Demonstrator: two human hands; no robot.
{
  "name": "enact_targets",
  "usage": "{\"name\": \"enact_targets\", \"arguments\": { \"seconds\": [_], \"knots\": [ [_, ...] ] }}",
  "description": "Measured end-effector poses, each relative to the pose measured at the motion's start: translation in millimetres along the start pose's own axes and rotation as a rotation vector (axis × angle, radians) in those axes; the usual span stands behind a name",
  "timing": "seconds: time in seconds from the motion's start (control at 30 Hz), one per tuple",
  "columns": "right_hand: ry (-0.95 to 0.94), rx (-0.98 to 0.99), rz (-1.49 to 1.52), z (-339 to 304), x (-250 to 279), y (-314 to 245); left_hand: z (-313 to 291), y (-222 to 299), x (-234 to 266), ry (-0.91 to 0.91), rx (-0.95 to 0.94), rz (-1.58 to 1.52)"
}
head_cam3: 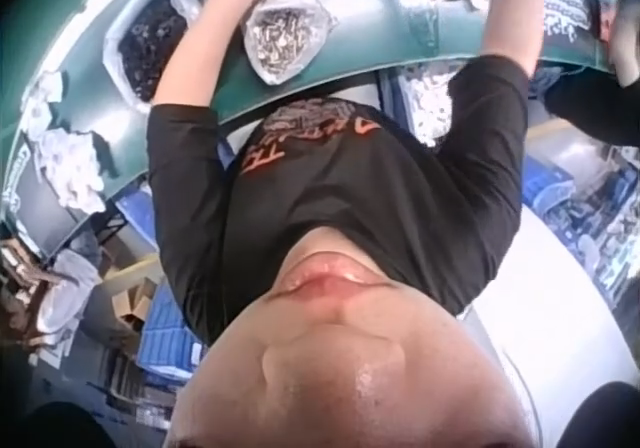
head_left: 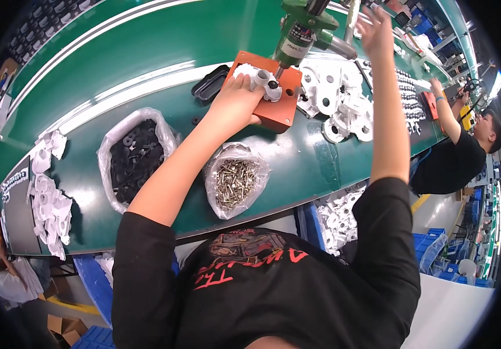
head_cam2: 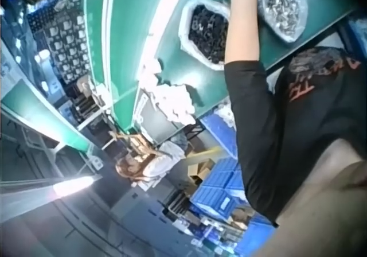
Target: The recorder is assembling small plastic components by inserting pins and using a manual press at a factory workbench.
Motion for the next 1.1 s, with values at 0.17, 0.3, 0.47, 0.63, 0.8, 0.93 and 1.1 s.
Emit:
{"name": "enact_targets", "arguments": {
  "seconds": [0.17,0.3,0.47,0.63,0.8,0.93,1.1],
  "knots": [
    [-0.618,-0.95,0.704,88,-109,54,-14,-14,-2,-0.023,0.087,0.001],
    [-0.731,-0.199,0.113,121,-89,-28,2,2,-2,-0.033,0.024,0.012],
    [-1.441,-0.404,0.269,-62,-155,-134,7,6,-1,-0.089,0.007,0.032],
    [-1.901,-0.052,-1.359,-284,-182,-29,-11,-3,5,0.01,0.009,0.121],
    [-1.838,-0.159,-1.028,-270,-175,-33,5,-5,11,-0.067,0.013,0.018],
    [-1.321,0.055,-0.448,-166,-152,-131,28,-30,25,-0.097,0.343,-0.203],
    [-0.86,-0.231,0.491,-21,-101,-80,43,-45,7,0.066,0.112,-0.105]
  ]
}}
Point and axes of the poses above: each hand's wrist, its own z-axis towards the middle knuckle, its own x-axis out of the back of the hand, y = z × x, the point moved 9 cm from there along z, towards the middle knuckle, and after that the axes turned 10 degrees about -y, right-handed, at the moved point
